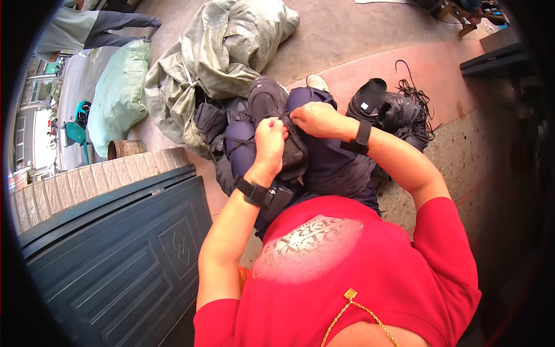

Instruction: Insert and thread laces into a pair of black sneakers.

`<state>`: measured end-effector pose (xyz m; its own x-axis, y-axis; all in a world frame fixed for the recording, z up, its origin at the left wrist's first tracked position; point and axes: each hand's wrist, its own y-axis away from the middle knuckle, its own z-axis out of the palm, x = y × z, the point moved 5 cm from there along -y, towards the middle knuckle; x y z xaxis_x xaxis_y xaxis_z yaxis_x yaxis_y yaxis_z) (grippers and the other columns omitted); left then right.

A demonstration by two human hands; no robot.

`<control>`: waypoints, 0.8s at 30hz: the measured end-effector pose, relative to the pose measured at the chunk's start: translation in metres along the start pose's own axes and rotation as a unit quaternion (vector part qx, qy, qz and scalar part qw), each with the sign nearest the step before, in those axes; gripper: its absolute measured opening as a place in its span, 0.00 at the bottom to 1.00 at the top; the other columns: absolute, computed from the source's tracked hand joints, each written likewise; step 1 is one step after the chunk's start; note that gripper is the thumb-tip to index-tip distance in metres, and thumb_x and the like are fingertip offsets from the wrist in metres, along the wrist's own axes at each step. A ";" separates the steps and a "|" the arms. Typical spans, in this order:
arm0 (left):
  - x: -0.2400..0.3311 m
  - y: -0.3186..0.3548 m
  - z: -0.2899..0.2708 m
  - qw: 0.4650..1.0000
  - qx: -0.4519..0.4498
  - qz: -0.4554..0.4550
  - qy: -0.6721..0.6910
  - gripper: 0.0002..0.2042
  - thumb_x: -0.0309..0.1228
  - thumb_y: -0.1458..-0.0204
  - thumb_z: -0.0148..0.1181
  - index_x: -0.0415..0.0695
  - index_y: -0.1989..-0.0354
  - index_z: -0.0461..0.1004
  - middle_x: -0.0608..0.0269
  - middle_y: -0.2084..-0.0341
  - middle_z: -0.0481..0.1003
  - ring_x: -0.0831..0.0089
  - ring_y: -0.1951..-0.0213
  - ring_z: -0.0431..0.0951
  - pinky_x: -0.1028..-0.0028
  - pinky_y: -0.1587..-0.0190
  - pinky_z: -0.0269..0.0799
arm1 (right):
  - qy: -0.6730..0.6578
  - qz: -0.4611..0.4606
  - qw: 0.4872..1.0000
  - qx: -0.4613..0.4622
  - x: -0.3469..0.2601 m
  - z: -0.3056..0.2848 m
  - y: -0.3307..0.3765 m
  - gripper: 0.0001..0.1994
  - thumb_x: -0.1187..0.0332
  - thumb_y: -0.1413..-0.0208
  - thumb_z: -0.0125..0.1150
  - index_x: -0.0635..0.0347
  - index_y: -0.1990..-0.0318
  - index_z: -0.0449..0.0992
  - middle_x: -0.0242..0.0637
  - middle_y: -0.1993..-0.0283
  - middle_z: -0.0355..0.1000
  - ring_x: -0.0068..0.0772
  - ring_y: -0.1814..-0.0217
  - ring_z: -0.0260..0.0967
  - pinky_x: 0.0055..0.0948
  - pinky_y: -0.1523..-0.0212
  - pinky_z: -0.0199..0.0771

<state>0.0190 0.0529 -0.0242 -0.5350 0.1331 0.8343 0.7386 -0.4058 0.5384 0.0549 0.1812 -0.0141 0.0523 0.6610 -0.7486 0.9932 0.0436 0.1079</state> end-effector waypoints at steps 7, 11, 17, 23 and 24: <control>-0.002 0.015 -0.001 0.993 0.064 0.094 0.032 0.08 0.29 0.44 0.44 0.36 0.62 0.63 0.61 0.66 0.69 0.75 0.64 0.71 0.76 0.58 0.69 | 0.070 -0.039 0.995 0.054 0.004 0.000 -0.020 0.10 0.65 0.52 0.50 0.62 0.72 0.74 0.46 0.73 0.71 0.47 0.69 0.69 0.40 0.67 0.68; -0.002 0.015 -0.003 0.994 0.049 0.087 0.045 0.08 0.28 0.44 0.44 0.36 0.60 0.62 0.58 0.61 0.68 0.72 0.61 0.71 0.74 0.55 0.69 | 0.110 -0.102 0.985 0.089 -0.002 0.002 -0.029 0.09 0.67 0.51 0.49 0.62 0.77 0.71 0.43 0.74 0.66 0.46 0.72 0.68 0.40 0.71 0.67; 0.000 0.012 -0.006 0.993 0.042 0.078 0.073 0.08 0.28 0.44 0.45 0.37 0.60 0.62 0.57 0.61 0.68 0.71 0.61 0.71 0.73 0.55 0.69 | 0.159 -0.093 0.982 0.040 -0.003 0.010 -0.039 0.06 0.68 0.54 0.51 0.61 0.73 0.71 0.43 0.71 0.67 0.44 0.72 0.69 0.39 0.74 0.69; 0.008 0.013 -0.010 0.993 0.041 0.099 0.039 0.06 0.29 0.44 0.47 0.41 0.63 0.63 0.64 0.69 0.69 0.76 0.69 0.72 0.76 0.68 0.71 | 0.081 -0.156 0.983 0.061 -0.007 0.005 -0.050 0.06 0.67 0.57 0.54 0.60 0.76 0.72 0.46 0.73 0.69 0.47 0.70 0.69 0.39 0.69 0.69; 0.010 0.011 -0.017 0.989 0.069 0.130 -0.015 0.06 0.29 0.44 0.46 0.41 0.62 0.62 0.63 0.71 0.70 0.77 0.73 0.72 0.79 0.75 0.70 | 0.065 -0.104 0.986 0.112 -0.011 0.002 -0.049 0.07 0.67 0.57 0.54 0.60 0.77 0.71 0.46 0.75 0.68 0.46 0.70 0.68 0.39 0.70 0.68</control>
<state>0.0148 0.0343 -0.0119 -0.3099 0.0678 0.9484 0.8991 -0.3034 0.3155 0.0059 0.1708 -0.0122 -0.1536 0.7460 -0.6479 0.9799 0.0306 -0.1970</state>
